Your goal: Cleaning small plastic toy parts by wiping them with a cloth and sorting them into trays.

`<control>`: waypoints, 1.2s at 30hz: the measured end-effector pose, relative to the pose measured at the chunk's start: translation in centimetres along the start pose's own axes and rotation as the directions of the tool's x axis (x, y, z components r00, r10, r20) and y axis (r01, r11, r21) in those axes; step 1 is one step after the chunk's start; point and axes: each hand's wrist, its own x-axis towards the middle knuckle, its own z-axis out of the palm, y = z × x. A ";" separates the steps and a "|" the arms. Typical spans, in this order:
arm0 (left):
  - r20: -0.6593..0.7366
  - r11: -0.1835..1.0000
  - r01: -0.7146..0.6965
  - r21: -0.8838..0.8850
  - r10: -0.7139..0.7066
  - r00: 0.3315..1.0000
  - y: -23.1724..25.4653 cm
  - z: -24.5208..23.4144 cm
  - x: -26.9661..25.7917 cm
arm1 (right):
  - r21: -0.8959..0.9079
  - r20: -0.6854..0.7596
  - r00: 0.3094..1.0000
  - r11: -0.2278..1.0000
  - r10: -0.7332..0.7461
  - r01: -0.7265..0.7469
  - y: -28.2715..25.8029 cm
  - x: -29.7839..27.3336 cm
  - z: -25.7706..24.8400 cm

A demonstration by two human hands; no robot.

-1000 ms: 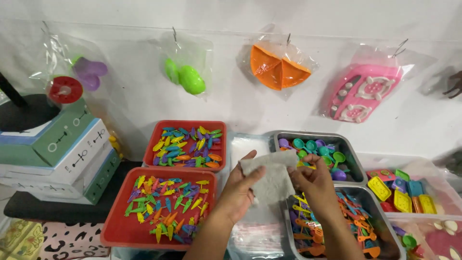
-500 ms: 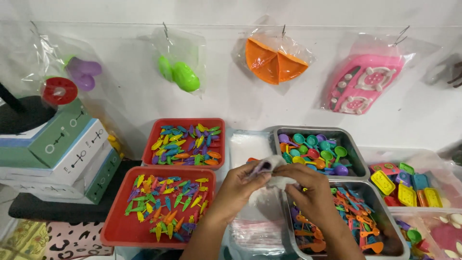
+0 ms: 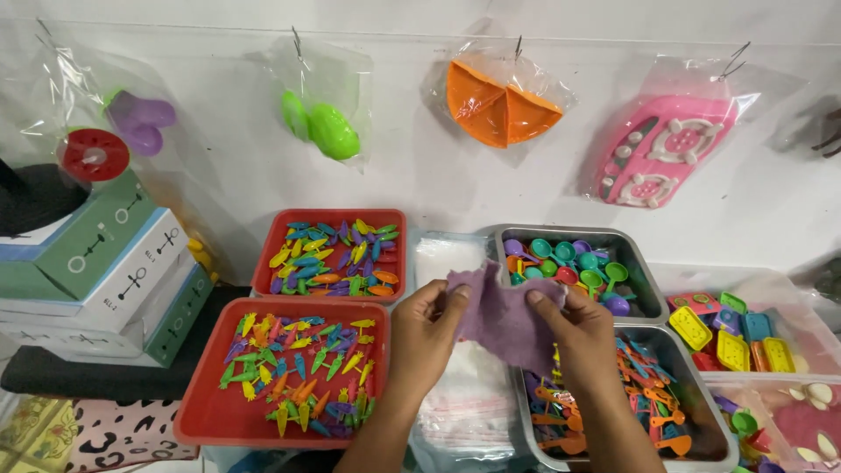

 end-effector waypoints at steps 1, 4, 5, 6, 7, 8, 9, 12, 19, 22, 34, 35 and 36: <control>-0.026 0.999 -0.005 0.036 0.006 1.000 0.0 -0.2 0.0 | -0.063 -0.081 0.997 0.998 -0.021 0.016 -0.4 0.2 0.0; -0.038 0.997 0.027 0.066 -0.025 0.999 0.2 0.0 -0.3 | -0.168 -0.187 0.976 0.983 -0.107 0.076 -0.3 0.6 -0.4; -0.030 0.996 0.064 0.060 -0.062 0.998 0.4 0.1 -0.4 | -0.211 -0.207 0.964 0.969 -0.170 0.126 -0.1 0.8 -0.5; -0.026 0.996 0.061 0.060 -0.060 0.998 0.0 0.5 -0.4 | -0.210 -0.210 0.962 0.969 -0.172 0.127 -0.1 0.5 -0.4; -0.023 0.997 0.020 0.080 -0.018 1.000 -0.3 0.9 -0.6 | -0.226 -0.189 0.963 0.963 -0.191 0.146 0.0 0.3 -0.2; -0.020 0.995 -0.021 0.100 0.023 1.000 -0.7 1.2 -0.7 | -0.242 -0.167 0.963 0.956 -0.209 0.166 0.1 0.0 0.1; -0.020 0.995 -0.019 0.101 0.021 1.000 -0.7 1.4 -0.8 | -0.242 -0.167 0.964 0.956 -0.208 0.164 0.3 -0.2 0.3; -0.028 0.976 -0.158 0.147 0.164 0.986 -0.3 2.1 -1.2 | -0.151 -0.088 0.964 0.959 -0.253 0.238 0.5 -1.1 1.1; 0.025 0.955 -0.244 0.168 0.243 0.970 0.5 2.6 -1.5 | -0.248 -0.089 0.922 0.905 -0.376 0.345 -0.4 -2.5 2.5; 0.030 0.951 -0.246 0.187 0.245 0.969 0.4 2.6 -1.5 | -0.261 -0.027 0.892 0.865 -0.451 0.429 -1.2 -3.2 2.9; 0.047 0.903 -0.321 0.285 0.321 0.946 0.1 1.5 -0.9 | -0.210 0.125 0.893 0.868 -0.433 0.450 -0.8 -2.0 2.1; 0.067 0.894 -0.341 0.292 0.336 0.939 0.4 1.2 -0.8 | -0.200 0.129 0.917 0.896 -0.378 0.397 -0.2 -1.2 1.6; 0.070 0.894 -0.341 0.291 0.335 0.940 0.8 1.0 -0.9 | -0.200 0.126 0.918 0.896 -0.377 0.396 0.3 -0.6 0.9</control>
